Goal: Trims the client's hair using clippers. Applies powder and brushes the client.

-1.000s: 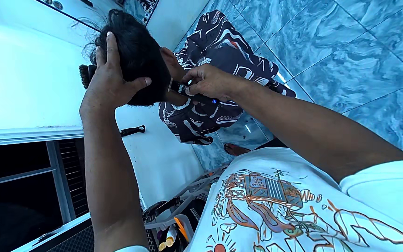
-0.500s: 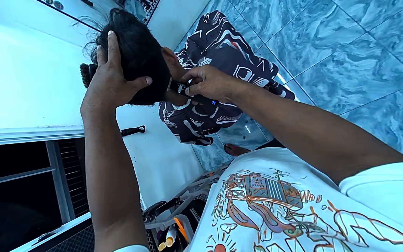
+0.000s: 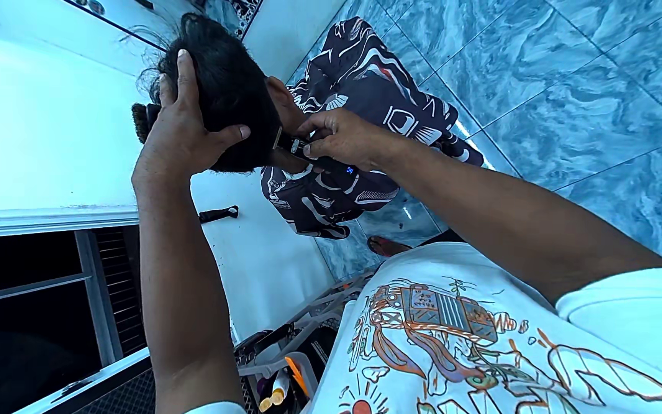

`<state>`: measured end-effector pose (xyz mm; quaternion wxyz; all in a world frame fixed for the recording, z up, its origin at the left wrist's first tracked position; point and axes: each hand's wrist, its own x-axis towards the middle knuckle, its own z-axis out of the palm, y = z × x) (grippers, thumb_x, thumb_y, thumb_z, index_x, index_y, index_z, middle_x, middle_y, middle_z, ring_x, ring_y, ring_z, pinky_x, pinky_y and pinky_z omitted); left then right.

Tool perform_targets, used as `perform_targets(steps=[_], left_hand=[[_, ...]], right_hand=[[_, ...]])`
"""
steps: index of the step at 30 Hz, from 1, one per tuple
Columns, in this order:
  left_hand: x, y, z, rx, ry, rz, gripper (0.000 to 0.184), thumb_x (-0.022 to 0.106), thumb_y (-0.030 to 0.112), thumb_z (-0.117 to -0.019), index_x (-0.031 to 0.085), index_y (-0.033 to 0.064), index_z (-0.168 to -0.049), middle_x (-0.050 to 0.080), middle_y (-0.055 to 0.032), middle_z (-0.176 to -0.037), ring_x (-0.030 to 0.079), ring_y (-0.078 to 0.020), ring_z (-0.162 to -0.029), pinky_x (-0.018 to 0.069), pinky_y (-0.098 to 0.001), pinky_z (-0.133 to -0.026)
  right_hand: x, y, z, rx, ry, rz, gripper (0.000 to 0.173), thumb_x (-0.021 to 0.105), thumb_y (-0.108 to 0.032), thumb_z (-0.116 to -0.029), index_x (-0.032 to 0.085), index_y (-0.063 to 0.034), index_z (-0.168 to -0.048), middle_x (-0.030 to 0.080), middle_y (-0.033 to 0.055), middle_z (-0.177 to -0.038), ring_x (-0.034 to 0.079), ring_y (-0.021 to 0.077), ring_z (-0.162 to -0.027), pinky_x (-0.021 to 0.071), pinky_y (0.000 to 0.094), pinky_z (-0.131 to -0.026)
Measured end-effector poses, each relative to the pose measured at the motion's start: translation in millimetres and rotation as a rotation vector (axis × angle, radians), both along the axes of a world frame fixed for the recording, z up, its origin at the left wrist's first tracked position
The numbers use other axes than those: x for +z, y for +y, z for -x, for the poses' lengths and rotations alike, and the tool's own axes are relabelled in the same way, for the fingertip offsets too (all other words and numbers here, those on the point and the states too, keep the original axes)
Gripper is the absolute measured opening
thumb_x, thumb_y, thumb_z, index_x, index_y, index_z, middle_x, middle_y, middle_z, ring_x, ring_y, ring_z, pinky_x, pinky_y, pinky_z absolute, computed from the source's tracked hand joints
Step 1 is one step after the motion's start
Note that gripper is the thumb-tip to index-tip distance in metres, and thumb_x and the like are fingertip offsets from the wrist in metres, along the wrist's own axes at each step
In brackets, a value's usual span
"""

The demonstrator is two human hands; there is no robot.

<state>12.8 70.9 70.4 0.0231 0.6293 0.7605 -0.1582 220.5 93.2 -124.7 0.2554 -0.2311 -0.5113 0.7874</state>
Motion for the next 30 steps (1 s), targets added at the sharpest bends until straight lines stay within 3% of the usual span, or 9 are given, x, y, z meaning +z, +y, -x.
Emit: perform_targets(steps=[4, 8, 12, 15, 19, 27, 28, 30], left_hand=[[0, 0, 1, -0.013, -0.006, -0.005, 0.126, 0.075, 0.067, -0.0798, -0.003, 0.0201, -0.167, 0.012, -0.0305, -0.168, 0.030, -0.0495, -0.150, 0.0358, -0.0676, -0.113], [0, 0, 1, -0.012, -0.007, -0.004, 0.127, 0.075, 0.068, -0.0801, -0.004, 0.0195, -0.167, 0.012, -0.0313, -0.168, 0.030, -0.0500, -0.150, 0.0363, -0.0676, -0.113], [0, -1, 0, -0.006, -0.010, -0.007, 0.127, 0.075, 0.067, -0.0797, -0.003, 0.0196, -0.167, 0.012, -0.0305, -0.168, 0.030, -0.0498, -0.150, 0.0365, -0.0669, -0.113], [0, 0, 1, -0.008, -0.011, -0.006, 0.127, 0.074, 0.068, -0.0801, -0.003, 0.0190, -0.167, 0.013, -0.0308, -0.168, 0.032, -0.0506, -0.149, 0.0368, -0.0679, -0.112], [0, 0, 2, -0.008, -0.010, -0.009, 0.128, 0.075, 0.068, -0.0793, -0.003, 0.0195, -0.167, 0.012, -0.0305, -0.168, 0.031, -0.0493, -0.149, 0.0369, -0.0669, -0.112], [0, 0, 0, -0.010, -0.003, -0.003, 0.127, 0.075, 0.068, -0.0795, -0.004, 0.0202, -0.167, 0.012, -0.0311, -0.168, 0.031, -0.0502, -0.149, 0.0365, -0.0677, -0.112], [0, -1, 1, -0.010, 0.000, -0.003, 0.127, 0.075, 0.067, -0.0799, -0.004, 0.0204, -0.167, 0.011, -0.0310, -0.168, 0.031, -0.0505, -0.149, 0.0366, -0.0679, -0.112], [0, -5, 3, -0.023, 0.002, -0.013, 0.127, 0.075, 0.067, -0.0798, -0.004, 0.0206, -0.167, 0.010, -0.0301, -0.169, 0.030, -0.0504, -0.150, 0.0362, -0.0684, -0.112]], right_hand=[[0, -1, 0, 0.010, -0.081, 0.000, 0.031, 0.065, -0.008, -0.0983, 0.062, -0.0012, -0.129, 0.070, 0.0162, -0.102, 0.070, 0.0205, -0.070, 0.0620, 0.0338, -0.061], [0, 0, 0, 0.012, 0.005, 0.020, 0.030, 0.064, -0.005, -0.0988, 0.061, -0.0006, -0.128, 0.070, 0.0155, -0.104, 0.071, 0.0207, -0.075, 0.0627, 0.0339, -0.066], [2, -1, 1, -0.001, -0.063, 0.023, 0.031, 0.065, -0.007, -0.0983, 0.062, -0.0008, -0.128, 0.070, 0.0159, -0.101, 0.070, 0.0204, -0.070, 0.0615, 0.0329, -0.060], [2, -1, 0, 0.013, 0.006, 0.004, 0.030, 0.064, -0.005, -0.0985, 0.061, -0.0006, -0.128, 0.069, 0.0155, -0.106, 0.071, 0.0202, -0.077, 0.0632, 0.0339, -0.066], [1, -2, 3, -0.005, -0.058, 0.014, 0.030, 0.065, -0.006, -0.0973, 0.062, -0.0005, -0.127, 0.070, 0.0158, -0.100, 0.070, 0.0204, -0.069, 0.0618, 0.0340, -0.061], [-4, 3, -3, 0.026, 0.145, -0.022, 0.032, 0.063, -0.003, -0.0981, 0.061, 0.0003, -0.130, 0.068, 0.0162, -0.110, 0.071, 0.0210, -0.086, 0.0628, 0.0352, -0.075], [-3, 5, -4, 0.045, 0.113, -0.036, 0.030, 0.063, -0.004, -0.0992, 0.061, -0.0005, -0.129, 0.068, 0.0155, -0.110, 0.071, 0.0203, -0.084, 0.0629, 0.0348, -0.074], [1, 11, -8, 0.097, -0.093, -0.043, 0.027, 0.061, -0.009, -0.1015, 0.062, -0.0014, -0.127, 0.068, 0.0158, -0.100, 0.070, 0.0206, -0.070, 0.0617, 0.0350, -0.060]])
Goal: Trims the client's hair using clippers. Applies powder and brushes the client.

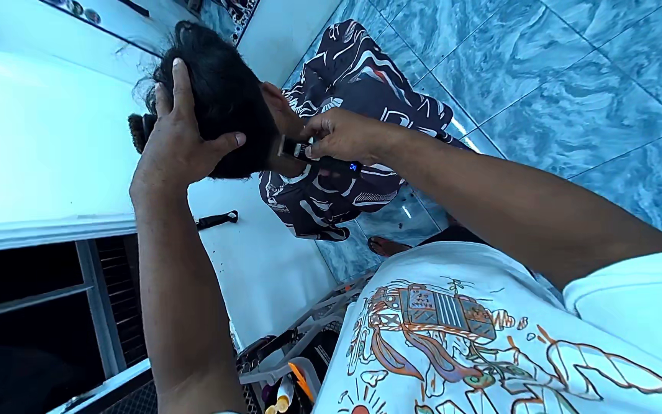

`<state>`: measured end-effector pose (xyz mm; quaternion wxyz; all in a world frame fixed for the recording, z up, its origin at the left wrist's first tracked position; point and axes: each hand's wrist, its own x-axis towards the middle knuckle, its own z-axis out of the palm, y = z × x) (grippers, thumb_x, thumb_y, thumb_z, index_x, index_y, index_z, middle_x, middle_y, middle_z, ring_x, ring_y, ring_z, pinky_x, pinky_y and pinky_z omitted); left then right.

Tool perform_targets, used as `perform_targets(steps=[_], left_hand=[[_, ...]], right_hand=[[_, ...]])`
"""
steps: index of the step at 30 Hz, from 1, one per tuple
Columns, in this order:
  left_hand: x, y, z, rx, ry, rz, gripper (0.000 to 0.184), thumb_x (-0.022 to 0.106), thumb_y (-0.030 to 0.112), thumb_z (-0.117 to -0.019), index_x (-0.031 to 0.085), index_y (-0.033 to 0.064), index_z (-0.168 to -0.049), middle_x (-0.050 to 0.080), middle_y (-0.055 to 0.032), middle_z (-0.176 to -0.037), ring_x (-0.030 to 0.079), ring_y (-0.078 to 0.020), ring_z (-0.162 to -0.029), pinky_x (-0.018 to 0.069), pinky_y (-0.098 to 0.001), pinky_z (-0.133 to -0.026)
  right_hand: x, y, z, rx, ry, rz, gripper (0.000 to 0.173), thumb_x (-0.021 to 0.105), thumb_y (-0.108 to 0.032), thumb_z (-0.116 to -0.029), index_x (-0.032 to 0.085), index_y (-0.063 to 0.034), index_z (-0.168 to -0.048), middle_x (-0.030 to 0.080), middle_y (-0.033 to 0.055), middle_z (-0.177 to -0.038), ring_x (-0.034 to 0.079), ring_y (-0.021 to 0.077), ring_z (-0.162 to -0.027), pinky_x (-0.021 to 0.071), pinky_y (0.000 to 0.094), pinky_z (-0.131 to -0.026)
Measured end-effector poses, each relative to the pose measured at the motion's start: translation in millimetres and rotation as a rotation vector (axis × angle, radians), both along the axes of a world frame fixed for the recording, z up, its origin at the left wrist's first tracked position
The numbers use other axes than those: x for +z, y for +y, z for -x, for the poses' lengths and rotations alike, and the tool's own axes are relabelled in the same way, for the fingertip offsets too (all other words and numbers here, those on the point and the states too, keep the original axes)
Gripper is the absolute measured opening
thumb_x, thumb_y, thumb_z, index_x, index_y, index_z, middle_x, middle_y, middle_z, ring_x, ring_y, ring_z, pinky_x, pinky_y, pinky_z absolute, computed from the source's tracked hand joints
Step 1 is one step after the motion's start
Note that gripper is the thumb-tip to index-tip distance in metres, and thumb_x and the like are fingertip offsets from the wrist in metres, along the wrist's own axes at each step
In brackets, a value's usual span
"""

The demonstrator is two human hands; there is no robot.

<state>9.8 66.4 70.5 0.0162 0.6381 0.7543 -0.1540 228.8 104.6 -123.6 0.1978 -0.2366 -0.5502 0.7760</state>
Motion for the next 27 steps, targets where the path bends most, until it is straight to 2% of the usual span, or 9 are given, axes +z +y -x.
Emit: perform_targets(steps=[1, 4, 5, 9, 13, 17, 21, 24, 27], left_hand=[[0, 1, 1, -0.015, 0.004, -0.007, 0.127, 0.074, 0.069, -0.0794, -0.003, 0.0207, -0.167, 0.010, -0.0300, -0.169, 0.029, -0.0506, -0.150, 0.0364, -0.0689, -0.112], [-2, 1, 1, -0.020, -0.016, -0.013, 0.127, 0.076, 0.068, -0.0791, -0.003, 0.0196, -0.167, 0.009, -0.0303, -0.168, 0.026, -0.0508, -0.151, 0.0336, -0.0696, -0.114], [-2, 1, 2, -0.015, -0.024, -0.013, 0.127, 0.076, 0.066, -0.0794, -0.003, 0.0193, -0.167, 0.009, -0.0298, -0.169, 0.024, -0.0497, -0.153, 0.0328, -0.0686, -0.115], [-1, 1, 3, -0.003, -0.029, -0.015, 0.127, 0.078, 0.064, -0.0795, -0.003, 0.0190, -0.167, 0.009, -0.0273, -0.170, 0.023, -0.0477, -0.154, 0.0328, -0.0660, -0.117], [-1, 1, 1, -0.003, -0.022, -0.012, 0.127, 0.077, 0.065, -0.0799, -0.003, 0.0194, -0.167, 0.009, -0.0274, -0.170, 0.026, -0.0470, -0.153, 0.0342, -0.0657, -0.116], [-1, 1, 0, 0.013, -0.023, -0.007, 0.127, 0.077, 0.064, -0.0800, -0.004, 0.0197, -0.167, 0.008, -0.0275, -0.170, 0.026, -0.0469, -0.153, 0.0340, -0.0663, -0.115], [-2, 1, 3, 0.016, -0.022, -0.008, 0.127, 0.077, 0.066, -0.0797, -0.004, 0.0203, -0.167, 0.008, -0.0275, -0.170, 0.024, -0.0465, -0.154, 0.0335, -0.0654, -0.116], [-2, 1, 2, 0.012, -0.006, -0.008, 0.127, 0.075, 0.067, -0.0794, -0.003, 0.0198, -0.167, 0.009, -0.0289, -0.169, 0.023, -0.0464, -0.154, 0.0316, -0.0660, -0.117], [-2, 1, 3, 0.009, -0.011, -0.007, 0.127, 0.076, 0.067, -0.0797, -0.003, 0.0197, -0.167, 0.010, -0.0295, -0.169, 0.025, -0.0474, -0.153, 0.0329, -0.0666, -0.116]], right_hand=[[2, 6, -3, 0.031, -0.117, -0.004, 0.025, 0.059, -0.011, -0.1019, 0.063, -0.0022, -0.125, 0.068, 0.0162, -0.095, 0.068, 0.0215, -0.064, 0.0603, 0.0357, -0.055], [5, 22, -7, 0.099, -0.294, -0.063, 0.022, 0.059, -0.015, -0.1008, 0.066, -0.0051, -0.118, 0.068, 0.0148, -0.088, 0.065, 0.0221, -0.061, 0.0564, 0.0380, -0.052], [6, 26, -6, 0.104, -0.292, -0.076, 0.020, 0.059, -0.015, -0.1004, 0.067, -0.0055, -0.116, 0.068, 0.0144, -0.088, 0.065, 0.0220, -0.061, 0.0561, 0.0381, -0.052], [3, 31, -5, 0.084, -0.182, -0.063, 0.025, 0.061, -0.015, -0.1009, 0.067, -0.0065, -0.123, 0.070, 0.0141, -0.090, 0.066, 0.0215, -0.061, 0.0575, 0.0365, -0.052], [2, 31, -2, 0.064, -0.162, -0.042, 0.025, 0.061, -0.014, -0.0998, 0.068, -0.0061, -0.122, 0.070, 0.0145, -0.091, 0.067, 0.0218, -0.061, 0.0578, 0.0362, -0.051], [6, 30, -3, 0.060, -0.165, -0.052, 0.027, 0.061, -0.012, -0.0991, 0.068, -0.0066, -0.124, 0.071, 0.0139, -0.092, 0.066, 0.0204, -0.061, 0.0564, 0.0342, -0.050], [3, 31, -1, 0.047, -0.100, -0.021, 0.028, 0.060, -0.013, -0.1004, 0.067, -0.0067, -0.127, 0.071, 0.0145, -0.096, 0.069, 0.0218, -0.064, 0.0588, 0.0359, -0.051], [5, 30, -2, 0.055, -0.167, -0.055, 0.025, 0.060, -0.013, -0.0999, 0.068, -0.0072, -0.123, 0.071, 0.0144, -0.096, 0.068, 0.0224, -0.064, 0.0582, 0.0372, -0.052], [3, 31, -1, 0.041, -0.098, -0.037, 0.026, 0.060, -0.011, -0.1002, 0.068, -0.0062, -0.125, 0.071, 0.0146, -0.095, 0.069, 0.0217, -0.063, 0.0586, 0.0356, -0.051]])
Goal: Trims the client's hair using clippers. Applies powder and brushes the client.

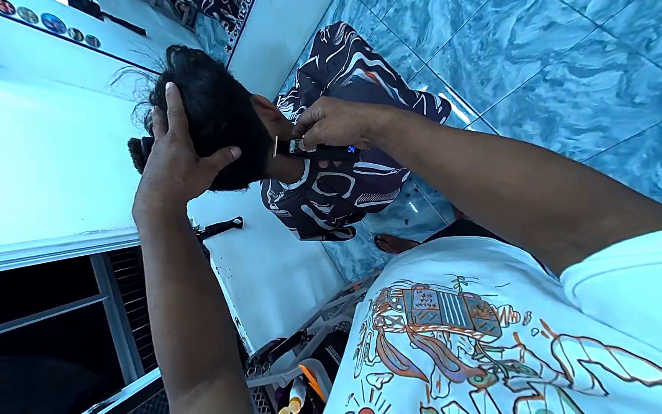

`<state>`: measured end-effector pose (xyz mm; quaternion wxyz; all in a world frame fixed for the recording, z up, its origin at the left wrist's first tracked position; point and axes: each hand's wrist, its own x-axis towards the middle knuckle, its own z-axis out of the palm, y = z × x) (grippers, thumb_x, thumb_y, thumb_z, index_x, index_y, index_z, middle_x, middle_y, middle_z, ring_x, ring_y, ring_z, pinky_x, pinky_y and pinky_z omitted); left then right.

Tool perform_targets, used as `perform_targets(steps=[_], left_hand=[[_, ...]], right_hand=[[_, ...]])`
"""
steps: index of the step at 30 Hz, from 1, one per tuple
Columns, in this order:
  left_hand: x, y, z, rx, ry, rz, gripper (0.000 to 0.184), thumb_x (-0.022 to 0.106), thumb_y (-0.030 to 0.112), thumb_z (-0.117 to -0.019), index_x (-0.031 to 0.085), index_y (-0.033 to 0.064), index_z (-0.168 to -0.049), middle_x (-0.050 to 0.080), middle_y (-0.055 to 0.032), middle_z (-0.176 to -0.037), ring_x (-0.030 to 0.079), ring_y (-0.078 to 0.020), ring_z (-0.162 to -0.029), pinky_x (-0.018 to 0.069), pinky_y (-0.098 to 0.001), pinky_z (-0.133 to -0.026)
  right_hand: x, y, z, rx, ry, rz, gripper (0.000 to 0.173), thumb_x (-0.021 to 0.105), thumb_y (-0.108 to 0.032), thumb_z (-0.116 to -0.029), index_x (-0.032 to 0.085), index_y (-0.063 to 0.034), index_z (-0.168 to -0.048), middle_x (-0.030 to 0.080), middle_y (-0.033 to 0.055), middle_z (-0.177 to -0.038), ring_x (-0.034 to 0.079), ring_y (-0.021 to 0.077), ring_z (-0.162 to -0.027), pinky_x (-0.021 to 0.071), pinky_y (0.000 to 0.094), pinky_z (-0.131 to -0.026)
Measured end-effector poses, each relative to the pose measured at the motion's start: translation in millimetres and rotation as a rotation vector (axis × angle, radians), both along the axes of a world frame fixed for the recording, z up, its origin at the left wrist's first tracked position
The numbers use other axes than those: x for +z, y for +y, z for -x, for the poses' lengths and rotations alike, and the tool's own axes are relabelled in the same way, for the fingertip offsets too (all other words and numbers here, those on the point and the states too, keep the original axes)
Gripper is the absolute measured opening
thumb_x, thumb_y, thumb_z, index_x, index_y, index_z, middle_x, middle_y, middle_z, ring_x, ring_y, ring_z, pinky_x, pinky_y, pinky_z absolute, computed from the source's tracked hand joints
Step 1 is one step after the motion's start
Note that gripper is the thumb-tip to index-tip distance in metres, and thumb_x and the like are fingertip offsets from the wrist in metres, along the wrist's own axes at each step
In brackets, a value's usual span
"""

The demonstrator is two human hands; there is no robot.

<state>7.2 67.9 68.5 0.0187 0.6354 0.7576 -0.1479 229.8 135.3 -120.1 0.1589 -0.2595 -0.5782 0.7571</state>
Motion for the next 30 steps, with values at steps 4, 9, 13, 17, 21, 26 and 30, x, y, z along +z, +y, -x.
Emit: perform_targets(steps=[4, 9, 13, 17, 21, 26, 30], left_hand=[[0.1, -0.1, 2.7, -0.018, -0.007, -0.002, 0.127, 0.075, 0.067, -0.0796, -0.003, 0.0185, -0.167, 0.010, -0.0294, -0.169, 0.024, -0.0465, -0.153, 0.0323, -0.0653, -0.117], [0.9, -0.7, 0.5, -0.014, -0.018, -0.004, 0.127, 0.076, 0.065, -0.0800, -0.003, 0.0180, -0.167, 0.011, -0.0293, -0.168, 0.029, -0.0476, -0.151, 0.0345, -0.0669, -0.115], [0.7, 0.1, 0.2, -0.001, -0.016, -0.003, 0.128, 0.077, 0.066, -0.0791, -0.003, 0.0195, -0.167, 0.010, -0.0291, -0.169, 0.028, -0.0471, -0.152, 0.0347, -0.0661, -0.115], [1.0, -0.1, 1.9, -0.004, -0.015, 0.004, 0.128, 0.076, 0.067, -0.0794, -0.004, 0.0194, -0.167, 0.010, -0.0293, -0.169, 0.026, -0.0476, -0.152, 0.0334, -0.0665, -0.116], [0.4, 0.6, 2.3, -0.001, -0.016, 0.004, 0.128, 0.076, 0.067, -0.0793, -0.004, 0.0198, -0.167, 0.010, -0.0289, -0.169, 0.027, -0.0468, -0.152, 0.0338, -0.0654, -0.116], [1.0, 0.9, 2.3, -0.002, -0.015, 0.006, 0.128, 0.076, 0.067, -0.0791, -0.004, 0.0200, -0.167, 0.011, -0.0288, -0.169, 0.027, -0.0475, -0.152, 0.0341, -0.0660, -0.116], [0.8, 1.2, -0.2, 0.009, -0.010, 0.007, 0.128, 0.077, 0.066, -0.0796, -0.004, 0.0204, -0.167, 0.010, -0.0285, -0.169, 0.027, -0.0470, -0.152, 0.0350, -0.0656, -0.115]], right_hand=[[0.3, -0.5, 1.2, 0.014, -0.037, -0.019, 0.026, 0.061, -0.013, -0.0994, 0.068, -0.0072, -0.123, 0.071, 0.0148, -0.092, 0.068, 0.0226, -0.062, 0.0583, 0.0375, -0.050], [-0.3, -1.5, -0.1, -0.003, 0.025, -0.017, 0.028, 0.060, -0.011, -0.0990, 0.068, -0.0066, -0.126, 0.071, 0.0138, -0.094, 0.069, 0.0221, -0.065, 0.0581, 0.0363, -0.051], [-3.7, -0.3, 2.6, -0.020, 0.020, 0.007, 0.027, 0.061, -0.010, -0.0982, 0.068, -0.0059, -0.124, 0.071, 0.0138, -0.095, 0.069, 0.0221, -0.065, 0.0586, 0.0366, -0.051], [-4.0, -0.1, 3.7, -0.016, 0.035, 0.000, 0.027, 0.062, -0.011, -0.0977, 0.069, -0.0064, -0.124, 0.072, 0.0139, -0.096, 0.069, 0.0227, -0.066, 0.0590, 0.0377, -0.051], [-4.5, -0.5, 3.3, -0.037, 0.054, 0.025, 0.027, 0.061, -0.011, -0.0985, 0.068, -0.0058, -0.124, 0.071, 0.0149, -0.097, 0.070, 0.0233, -0.067, 0.0600, 0.0385, -0.053], [-4.5, -0.5, 4.2, -0.018, 0.027, -0.002, 0.026, 0.061, -0.010, -0.0976, 0.069, -0.0046, -0.122, 0.071, 0.0144, -0.095, 0.069, 0.0224, -0.065, 0.0587, 0.0373, -0.052], [-3.2, -1.6, 3.5, -0.029, 0.074, 0.029, 0.027, 0.060, -0.010, -0.0980, 0.068, -0.0046, -0.124, 0.071, 0.0142, -0.095, 0.069, 0.0218, -0.065, 0.0591, 0.0362, -0.052]])
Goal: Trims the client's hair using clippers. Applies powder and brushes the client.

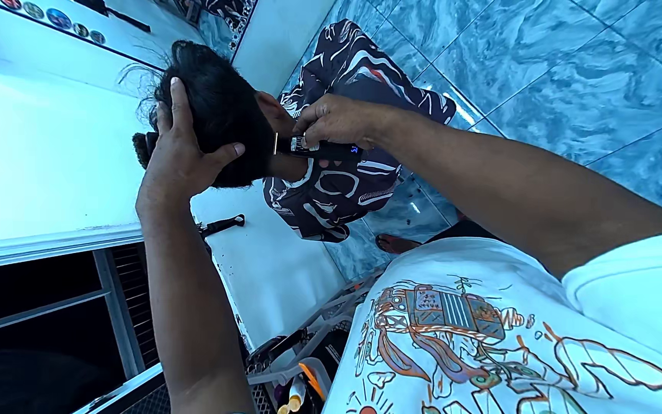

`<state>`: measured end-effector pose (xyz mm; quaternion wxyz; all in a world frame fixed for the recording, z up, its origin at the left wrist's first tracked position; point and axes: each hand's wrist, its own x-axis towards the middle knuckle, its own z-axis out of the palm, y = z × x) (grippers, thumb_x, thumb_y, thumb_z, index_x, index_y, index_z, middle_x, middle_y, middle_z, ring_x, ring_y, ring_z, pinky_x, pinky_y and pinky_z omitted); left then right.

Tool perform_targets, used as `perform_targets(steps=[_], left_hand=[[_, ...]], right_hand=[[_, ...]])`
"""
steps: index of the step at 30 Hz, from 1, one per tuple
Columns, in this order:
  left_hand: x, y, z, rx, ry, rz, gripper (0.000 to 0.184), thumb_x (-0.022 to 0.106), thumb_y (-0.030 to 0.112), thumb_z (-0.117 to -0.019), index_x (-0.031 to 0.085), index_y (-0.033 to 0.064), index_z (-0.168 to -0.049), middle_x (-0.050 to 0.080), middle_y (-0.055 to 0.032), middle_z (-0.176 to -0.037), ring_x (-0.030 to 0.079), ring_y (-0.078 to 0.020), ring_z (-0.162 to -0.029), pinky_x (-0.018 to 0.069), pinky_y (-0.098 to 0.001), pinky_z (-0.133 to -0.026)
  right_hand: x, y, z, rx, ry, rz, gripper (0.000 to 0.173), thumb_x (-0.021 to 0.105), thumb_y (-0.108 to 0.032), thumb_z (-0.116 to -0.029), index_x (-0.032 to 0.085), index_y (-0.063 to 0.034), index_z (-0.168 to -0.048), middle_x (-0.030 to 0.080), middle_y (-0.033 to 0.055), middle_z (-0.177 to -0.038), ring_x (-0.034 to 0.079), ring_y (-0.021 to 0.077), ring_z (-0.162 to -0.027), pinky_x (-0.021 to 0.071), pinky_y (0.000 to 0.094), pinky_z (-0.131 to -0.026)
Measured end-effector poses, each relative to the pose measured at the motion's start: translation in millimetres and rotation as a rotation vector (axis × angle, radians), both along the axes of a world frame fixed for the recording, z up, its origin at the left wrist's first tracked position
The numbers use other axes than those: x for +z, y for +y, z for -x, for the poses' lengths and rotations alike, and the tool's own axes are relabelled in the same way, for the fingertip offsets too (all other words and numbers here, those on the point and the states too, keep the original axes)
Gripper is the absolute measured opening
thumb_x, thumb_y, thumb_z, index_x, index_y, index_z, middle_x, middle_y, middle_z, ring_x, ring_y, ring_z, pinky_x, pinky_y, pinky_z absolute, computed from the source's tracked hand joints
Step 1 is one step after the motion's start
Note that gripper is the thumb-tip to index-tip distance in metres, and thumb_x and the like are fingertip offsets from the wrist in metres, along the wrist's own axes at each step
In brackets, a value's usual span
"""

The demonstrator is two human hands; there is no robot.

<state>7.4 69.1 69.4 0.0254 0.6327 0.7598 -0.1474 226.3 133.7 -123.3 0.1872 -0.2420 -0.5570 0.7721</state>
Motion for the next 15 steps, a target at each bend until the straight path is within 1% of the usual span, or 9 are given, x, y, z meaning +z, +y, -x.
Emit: perform_targets(steps=[2, 3, 7, 10, 11, 13, 15], left_hand=[[0.5, 0.0, -0.7, 0.000, 0.004, 0.002, 0.127, 0.076, 0.066, -0.0796, -0.004, 0.0204, -0.167, 0.009, -0.0284, -0.169, 0.026, -0.0465, -0.153, 0.0346, -0.0653, -0.116], [0.6, -0.2, -1.0, 0.001, 0.002, 0.001, 0.127, 0.077, 0.066, -0.0794, -0.004, 0.0203, -0.167, 0.009, -0.0283, -0.169, 0.026, -0.0463, -0.153, 0.0341, -0.0652, -0.116], [0.8, -0.2, -1.0, -0.011, -0.001, 0.002, 0.128, 0.077, 0.065, -0.0798, -0.004, 0.0190, -0.167, 0.009, -0.0285, -0.169, 0.027, -0.0469, -0.152, 0.0345, -0.0655, -0.116], [1.3, -0.5, -1.3, -0.017, -0.005, 0.005, 0.126, 0.077, 0.064, -0.0807, -0.004, 0.0195, -0.167, 0.009, -0.0280, -0.169, 0.027, -0.0458, -0.153, 0.0346, -0.0646, -0.116], [1.0, -0.2, -1.3, -0.017, -0.007, 0.003, 0.127, 0.077, 0.064, -0.0802, -0.004, 0.0198, -0.167, 0.008, -0.0278, -0.170, 0.027, -0.0455, -0.153, 0.0347, -0.0643, -0.116], [0.7, -0.1, -0.8, -0.018, -0.010, -0.001, 0.128, 0.077, 0.065, -0.0798, -0.004, 0.0194, -0.167, 0.008, -0.0280, -0.170, 0.027, -0.0456, -0.153, 0.0348, -0.0646, -0.116], [0.7, -0.3, -0.5, -0.020, -0.009, -0.003, 0.128, 0.077, 0.065, -0.0796, -0.003, 0.0192, -0.167, 0.009, -0.0285, -0.169, 0.027, -0.0458, -0.152, 0.0347, -0.0643, -0.116]], right_hand=[[0.1, -0.7, -0.1, 0.013, -0.039, -0.021, 0.025, 0.062, -0.009, -0.0970, 0.069, -0.0043, -0.120, 0.071, 0.0140, -0.095, 0.069, 0.0214, -0.066, 0.0597, 0.0366, -0.054], [-0.2, -1.4, 0.2, 0.008, -0.056, -0.016, 0.024, 0.062, -0.010, -0.0964, 0.070, -0.0045, -0.119, 0.071, 0.0141, -0.094, 0.068, 0.0215, -0.065, 0.0593, 0.0364, -0.054], [2.0, -1.9, -0.9, -0.010, -0.017, 0.004, 0.027, 0.061, -0.011, -0.0986, 0.068, -0.0053, -0.124, 0.071, 0.0148, -0.098, 0.070, 0.0229, -0.068, 0.0603, 0.0380, -0.054], [1.5, -2.0, 0.5, -0.005, -0.061, -0.018, 0.026, 0.061, -0.010, -0.0967, 0.070, -0.0052, -0.120, 0.072, 0.0139, -0.096, 0.070, 0.0220, -0.067, 0.0601, 0.0373, -0.054], [1.0, -1.5, 0.4, -0.011, -0.055, -0.011, 0.026, 0.061, -0.010, -0.0971, 0.069, -0.0050, -0.121, 0.072, 0.0141, -0.096, 0.070, 0.0222, -0.067, 0.0599, 0.0372, -0.054], [1.9, -1.2, -2.2, -0.018, 0.012, 0.012, 0.028, 0.059, -0.010, -0.0987, 0.067, -0.0046, -0.125, 0.071, 0.0150, -0.099, 0.070, 0.0230, -0.068, 0.0604, 0.0371, -0.055], [2.3, -1.1, -3.0, -0.016, 0.026, 0.004, 0.028, 0.060, -0.010, -0.0985, 0.068, -0.0049, -0.125, 0.071, 0.0148, -0.099, 0.070, 0.0227, -0.068, 0.0602, 0.0369, -0.054]])
